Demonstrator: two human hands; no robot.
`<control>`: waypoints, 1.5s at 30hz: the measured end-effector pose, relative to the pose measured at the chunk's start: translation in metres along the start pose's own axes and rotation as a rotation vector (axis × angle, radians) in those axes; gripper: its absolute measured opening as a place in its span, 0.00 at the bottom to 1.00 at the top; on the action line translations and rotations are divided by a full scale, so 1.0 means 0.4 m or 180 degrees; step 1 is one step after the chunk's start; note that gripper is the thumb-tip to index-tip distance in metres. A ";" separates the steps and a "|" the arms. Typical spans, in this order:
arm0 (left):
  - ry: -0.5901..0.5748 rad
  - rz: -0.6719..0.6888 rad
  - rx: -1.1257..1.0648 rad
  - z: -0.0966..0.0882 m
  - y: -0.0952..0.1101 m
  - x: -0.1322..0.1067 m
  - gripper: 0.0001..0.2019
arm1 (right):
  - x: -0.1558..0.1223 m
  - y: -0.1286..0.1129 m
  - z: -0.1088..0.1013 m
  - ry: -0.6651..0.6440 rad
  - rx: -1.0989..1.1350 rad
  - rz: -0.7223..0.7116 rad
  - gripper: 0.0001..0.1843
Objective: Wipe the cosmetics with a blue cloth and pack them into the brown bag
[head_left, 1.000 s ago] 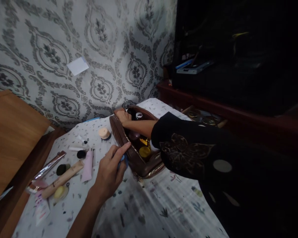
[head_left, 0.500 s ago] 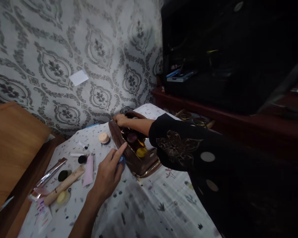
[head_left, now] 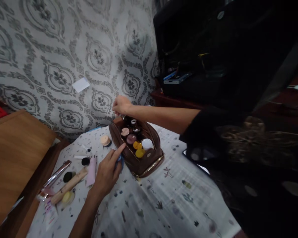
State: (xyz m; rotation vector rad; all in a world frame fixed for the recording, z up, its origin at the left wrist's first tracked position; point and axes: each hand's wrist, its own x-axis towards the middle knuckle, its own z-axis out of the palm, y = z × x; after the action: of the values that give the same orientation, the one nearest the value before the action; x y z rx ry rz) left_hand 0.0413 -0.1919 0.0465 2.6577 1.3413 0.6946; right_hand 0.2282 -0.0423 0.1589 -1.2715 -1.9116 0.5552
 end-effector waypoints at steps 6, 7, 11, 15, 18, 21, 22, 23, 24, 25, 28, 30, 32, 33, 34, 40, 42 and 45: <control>0.0063 -0.0055 -0.0200 0.000 0.008 -0.004 0.28 | -0.142 -0.017 -0.081 0.0371 -0.0400 -0.0464 0.07; 0.0096 -0.0077 -0.0247 0.001 0.010 -0.008 0.29 | -0.171 -0.019 -0.085 0.0413 -0.0510 -0.0566 0.07; 0.0096 -0.0267 -0.0334 0.016 0.008 -0.045 0.31 | -0.295 -0.020 -0.066 0.0209 -0.0470 -0.0882 0.15; -0.0028 -0.0312 -0.0143 0.040 -0.018 -0.103 0.25 | -0.412 0.004 0.005 -0.0415 -0.0247 -0.1603 0.19; -0.0088 -0.0449 0.0145 0.050 -0.056 -0.148 0.20 | -0.479 0.027 0.077 -0.0773 -0.0199 -0.1993 0.19; -0.0040 -0.0745 0.0309 0.046 -0.106 -0.186 0.17 | -0.523 0.041 0.146 -0.1011 -0.0115 -0.1892 0.20; 0.0016 -0.0865 0.0322 0.042 -0.124 -0.197 0.17 | -0.533 0.043 0.167 -0.1097 -0.0058 -0.1791 0.20; 0.0088 -0.0991 0.0329 0.038 -0.143 -0.207 0.17 | -0.541 0.042 0.188 -0.1190 0.0019 -0.1674 0.19; 0.0183 -0.1132 0.0341 0.033 -0.163 -0.216 0.17 | -0.547 0.041 0.208 -0.1283 0.0113 -0.1553 0.18; 0.0292 -0.1282 0.0366 0.028 -0.184 -0.224 0.17 | -0.551 0.039 0.228 -0.1390 0.0209 -0.1432 0.17; 0.0577 -0.1676 0.0489 0.014 -0.245 -0.242 0.16 | -0.554 0.025 0.287 -0.1663 0.0366 -0.1078 0.14; 0.0715 -0.1841 0.0567 0.005 -0.284 -0.247 0.16 | -0.551 0.012 0.325 -0.1811 0.0365 -0.0857 0.12; 0.0827 -0.1969 0.0625 -0.004 -0.323 -0.244 0.16 | -0.546 -0.002 0.361 -0.1922 0.0417 -0.0705 0.11; 0.0882 -0.2040 0.0648 -0.008 -0.342 -0.240 0.16 | -0.544 -0.009 0.378 -0.1971 0.0492 -0.0643 0.10; 0.0936 -0.2109 0.0669 -0.012 -0.360 -0.233 0.16 | -0.542 -0.014 0.395 -0.2024 0.0607 -0.0576 0.10; 0.1107 -0.2350 0.0717 -0.004 -0.441 -0.189 0.23 | -0.544 0.002 0.494 -0.2071 0.1476 -0.0063 0.14; 0.1027 -0.2306 0.0678 0.014 -0.446 -0.186 0.22 | -0.548 0.019 0.517 -0.1922 0.1550 -0.0023 0.15; 0.0950 -0.2215 0.0653 0.036 -0.438 -0.196 0.20 | -0.553 0.040 0.531 -0.1823 0.1624 0.0066 0.15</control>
State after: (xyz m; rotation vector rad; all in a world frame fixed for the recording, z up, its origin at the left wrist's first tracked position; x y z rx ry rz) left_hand -0.1226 -0.1440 -0.0420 2.0084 2.3403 0.8930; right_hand 0.1182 -0.2261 -0.0613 -0.8484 -2.0025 1.4343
